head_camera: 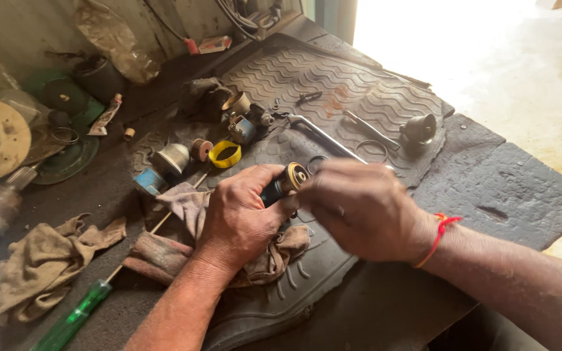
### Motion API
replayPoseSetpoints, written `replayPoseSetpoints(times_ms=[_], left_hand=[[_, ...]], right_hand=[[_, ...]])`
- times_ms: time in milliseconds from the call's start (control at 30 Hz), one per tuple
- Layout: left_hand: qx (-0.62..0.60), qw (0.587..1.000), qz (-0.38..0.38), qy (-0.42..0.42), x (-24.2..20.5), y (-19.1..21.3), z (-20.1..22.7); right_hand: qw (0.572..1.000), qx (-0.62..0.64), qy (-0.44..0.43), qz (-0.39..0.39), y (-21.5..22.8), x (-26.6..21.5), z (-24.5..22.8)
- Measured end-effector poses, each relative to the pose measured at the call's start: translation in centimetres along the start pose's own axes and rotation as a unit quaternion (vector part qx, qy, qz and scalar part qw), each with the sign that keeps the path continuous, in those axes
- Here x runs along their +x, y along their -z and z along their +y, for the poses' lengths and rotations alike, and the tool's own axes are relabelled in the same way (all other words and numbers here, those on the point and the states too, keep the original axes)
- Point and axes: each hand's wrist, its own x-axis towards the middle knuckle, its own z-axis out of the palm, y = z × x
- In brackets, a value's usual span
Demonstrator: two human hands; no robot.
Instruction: The person assembles a cylindrical mechanical component by inserting a small metal ring into a groove, then using a flat metal tool to press and seat the ring. The person repeatedly adjusts and checks the fit of the ring within the component.
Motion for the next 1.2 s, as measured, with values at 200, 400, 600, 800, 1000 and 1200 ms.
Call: replayPoseSetpoints(times_ms=[200, 400, 600, 800, 1000, 1200], left_hand=[[-0.163, 0.984, 0.047, 0.06, -0.2, 1.1, -1.1], [-0.297, 0.938, 0.18, -0.003, -0.8, 3.6, -2.3], [-0.292, 0.901, 0.321, 0.001, -1.2, 6.9, -3.3], [-0.328, 0.929, 0.163, 0.045, -1.1, 1.4, -2.0], [-0.119, 0.98, 0.145, 0.069, -0.8, 0.3, -0.8], [-0.041, 0.991, 0.122, 0.04, -0.8, 0.1, -0.4]], right_hand=[[0.992, -0.075, -0.097, 0.028, 0.1, 0.9, 1.8], [0.991, -0.127, -0.044, -0.01, -0.4, 0.7, 1.9], [0.99, -0.134, -0.034, -0.005, -0.1, 0.9, 1.1], [0.973, -0.058, 0.163, -0.156, -1.0, 0.8, -1.4], [0.98, -0.018, 0.076, -0.182, -1.0, 0.8, -0.7], [0.982, -0.072, 0.054, -0.166, -1.3, 0.4, -0.6]])
